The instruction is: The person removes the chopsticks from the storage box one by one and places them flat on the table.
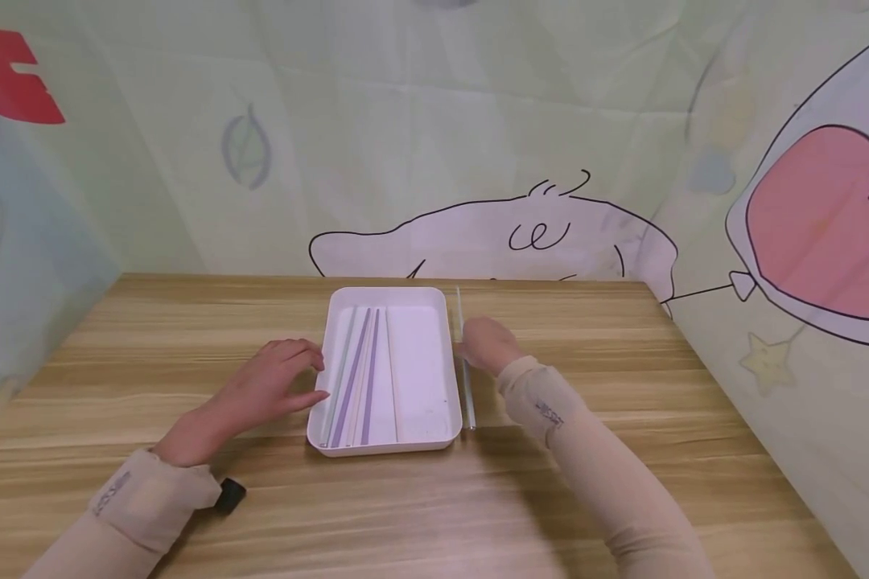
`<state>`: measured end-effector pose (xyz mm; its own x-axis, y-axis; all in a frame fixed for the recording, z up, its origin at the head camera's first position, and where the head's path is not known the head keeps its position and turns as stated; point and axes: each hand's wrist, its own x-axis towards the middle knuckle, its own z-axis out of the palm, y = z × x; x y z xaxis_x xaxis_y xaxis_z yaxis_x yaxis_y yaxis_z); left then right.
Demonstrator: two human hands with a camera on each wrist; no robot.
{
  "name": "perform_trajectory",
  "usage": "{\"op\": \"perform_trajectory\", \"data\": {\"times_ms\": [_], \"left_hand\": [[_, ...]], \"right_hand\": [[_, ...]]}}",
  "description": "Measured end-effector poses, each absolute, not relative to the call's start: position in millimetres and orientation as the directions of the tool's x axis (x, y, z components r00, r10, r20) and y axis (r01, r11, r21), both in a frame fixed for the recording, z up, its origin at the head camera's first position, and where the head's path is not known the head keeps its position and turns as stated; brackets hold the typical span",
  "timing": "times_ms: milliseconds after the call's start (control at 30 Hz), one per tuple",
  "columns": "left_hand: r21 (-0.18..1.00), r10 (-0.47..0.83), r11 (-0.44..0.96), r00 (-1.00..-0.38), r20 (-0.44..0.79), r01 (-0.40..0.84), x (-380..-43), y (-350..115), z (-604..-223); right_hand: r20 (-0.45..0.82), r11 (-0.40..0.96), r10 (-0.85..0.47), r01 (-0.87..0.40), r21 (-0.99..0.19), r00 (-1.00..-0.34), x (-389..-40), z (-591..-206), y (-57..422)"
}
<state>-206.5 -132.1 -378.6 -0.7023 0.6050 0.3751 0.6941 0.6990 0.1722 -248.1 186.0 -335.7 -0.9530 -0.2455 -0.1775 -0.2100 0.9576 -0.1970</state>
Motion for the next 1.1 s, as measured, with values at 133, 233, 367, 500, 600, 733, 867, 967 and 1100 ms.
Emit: {"op": "perform_trajectory", "data": {"times_ms": [133,233,367,500,600,733,867,967,1100], "left_hand": [[0.173,0.605,0.700,-0.704,0.374,0.693,-206.5,-132.5,-378.5],[0.177,0.602,0.702,-0.707,0.370,0.690,-206.1,-132.8,-378.9],[0.178,0.600,0.704,-0.709,0.370,0.688,-205.4,-133.2,-380.7],[0.180,0.597,0.700,-0.704,0.383,0.691,-204.3,-133.4,-382.1],[0.180,0.597,0.699,-0.703,0.387,0.692,-203.6,-133.0,-381.7],[0.184,0.595,0.707,-0.715,0.367,0.683,-203.1,-131.8,-380.4],[0.186,0.593,0.713,-0.723,0.353,0.676,-203.4,-131.1,-380.3],[0.182,0.596,0.705,-0.712,0.371,0.685,-204.4,-131.0,-380.7],[0.172,0.601,0.692,-0.692,0.400,0.701,-205.8,-131.8,-381.1]], "right_hand": [[-0.185,0.957,-0.254,-0.218,-0.192,-0.949,-247.8,-342.7,190.9],[-0.212,0.962,-0.241,-0.204,-0.182,-0.947,-247.8,-349.1,192.5],[-0.233,0.965,-0.221,-0.179,-0.190,-0.947,-248.0,-356.0,192.7],[-0.230,0.964,-0.223,-0.180,-0.195,-0.947,-248.7,-361.8,193.7],[-0.230,0.965,-0.230,-0.191,-0.178,-0.946,-248.2,-365.3,195.0],[-0.256,0.970,-0.222,-0.188,-0.152,-0.941,-247.0,-368.3,196.0],[-0.273,0.973,-0.210,-0.173,-0.153,-0.939,-245.9,-368.9,196.3],[-0.262,0.970,-0.211,-0.170,-0.172,-0.942,-245.0,-368.8,196.5],[-0.248,0.967,-0.218,-0.173,-0.189,-0.944,-245.3,-368.9,197.1]]}}
